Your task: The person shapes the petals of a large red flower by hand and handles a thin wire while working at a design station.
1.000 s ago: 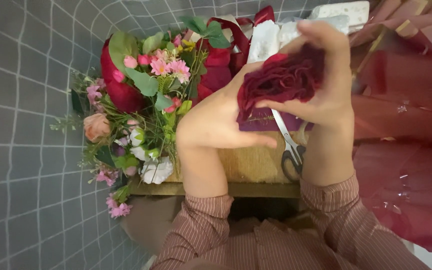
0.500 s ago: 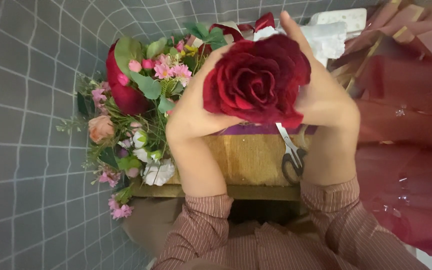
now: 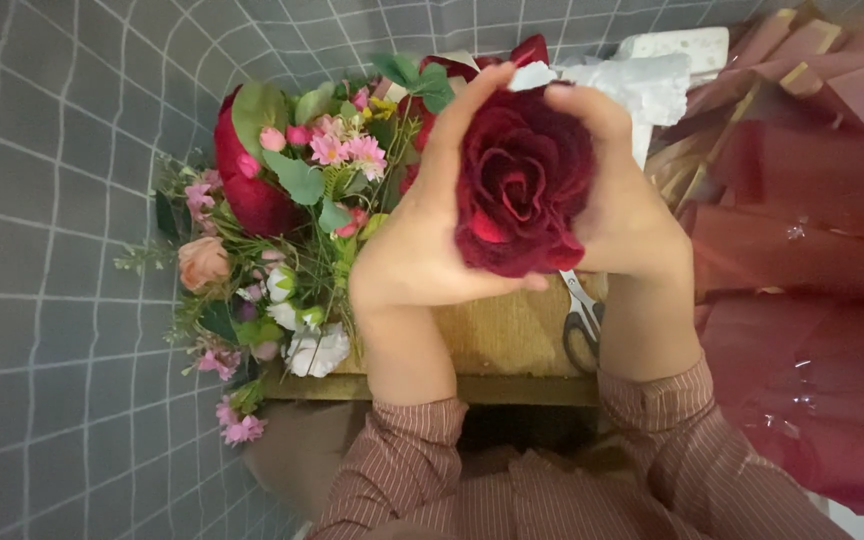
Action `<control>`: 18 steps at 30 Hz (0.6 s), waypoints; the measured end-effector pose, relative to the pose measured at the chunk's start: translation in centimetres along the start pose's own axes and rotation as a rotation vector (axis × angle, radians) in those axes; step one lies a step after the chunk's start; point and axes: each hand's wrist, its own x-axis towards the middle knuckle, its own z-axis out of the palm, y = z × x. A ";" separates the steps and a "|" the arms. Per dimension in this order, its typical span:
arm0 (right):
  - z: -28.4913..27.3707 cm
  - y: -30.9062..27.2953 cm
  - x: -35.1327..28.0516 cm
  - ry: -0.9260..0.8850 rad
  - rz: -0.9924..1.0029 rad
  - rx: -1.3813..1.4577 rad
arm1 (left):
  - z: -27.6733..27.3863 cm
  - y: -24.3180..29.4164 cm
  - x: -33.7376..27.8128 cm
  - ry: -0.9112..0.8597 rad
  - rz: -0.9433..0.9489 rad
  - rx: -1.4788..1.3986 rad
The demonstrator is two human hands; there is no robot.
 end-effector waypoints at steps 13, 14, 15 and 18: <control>1.0 -1.5 -0.5 0.172 0.271 -0.087 | 1.2 -1.4 0.7 0.098 0.033 0.178; 1.0 -1.6 -0.4 0.152 0.235 -0.126 | 1.3 -1.6 0.7 0.110 0.048 0.219; 1.0 -1.7 -0.1 0.131 0.196 -0.166 | 1.3 -1.9 0.8 0.123 0.065 0.261; 1.0 -1.6 0.3 0.127 0.146 -0.154 | 2.3 -2.7 1.9 0.131 0.152 0.341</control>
